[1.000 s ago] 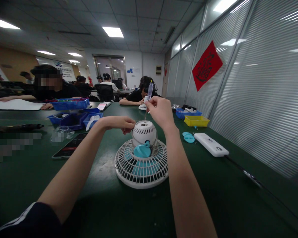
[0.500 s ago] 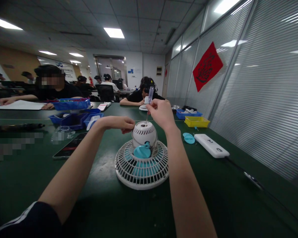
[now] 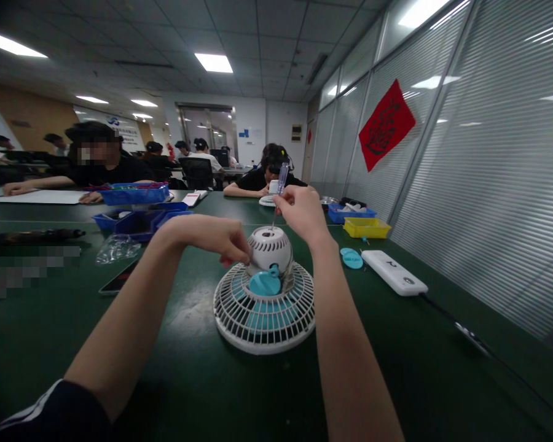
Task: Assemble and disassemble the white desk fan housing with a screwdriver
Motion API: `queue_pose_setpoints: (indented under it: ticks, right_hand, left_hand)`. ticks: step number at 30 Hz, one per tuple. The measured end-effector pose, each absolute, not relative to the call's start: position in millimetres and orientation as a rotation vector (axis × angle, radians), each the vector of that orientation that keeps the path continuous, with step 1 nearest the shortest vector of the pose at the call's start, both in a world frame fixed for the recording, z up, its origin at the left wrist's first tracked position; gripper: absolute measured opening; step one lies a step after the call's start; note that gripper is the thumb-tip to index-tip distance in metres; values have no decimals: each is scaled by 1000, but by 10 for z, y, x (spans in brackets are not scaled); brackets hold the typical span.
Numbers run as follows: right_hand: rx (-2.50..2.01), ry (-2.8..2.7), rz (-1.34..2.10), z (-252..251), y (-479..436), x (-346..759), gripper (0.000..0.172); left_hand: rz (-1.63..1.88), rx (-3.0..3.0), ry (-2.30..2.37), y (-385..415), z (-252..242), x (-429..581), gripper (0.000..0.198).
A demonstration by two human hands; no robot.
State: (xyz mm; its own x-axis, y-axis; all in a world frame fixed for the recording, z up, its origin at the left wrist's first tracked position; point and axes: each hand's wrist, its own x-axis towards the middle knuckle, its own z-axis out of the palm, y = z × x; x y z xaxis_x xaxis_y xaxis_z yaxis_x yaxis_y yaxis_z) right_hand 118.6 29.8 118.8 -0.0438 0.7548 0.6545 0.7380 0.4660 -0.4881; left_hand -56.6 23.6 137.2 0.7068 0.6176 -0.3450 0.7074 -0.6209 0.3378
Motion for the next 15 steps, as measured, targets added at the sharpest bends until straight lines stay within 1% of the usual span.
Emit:
queue_pose_setpoints:
  ticks: [5, 9, 15]
  right_hand:
    - [-1258, -1789, 17, 1185, 306, 1193, 25]
    - [-1268, -1783, 22, 1185, 303, 1189, 25]
    - [-1244, -1788, 34, 1192, 293, 1176, 24]
  left_hand:
    - [-342, 2489, 942, 174, 1340, -480, 21]
    - [-288, 2483, 919, 167, 1366, -528, 29]
    - [-337, 2483, 838, 168, 1362, -514, 28]
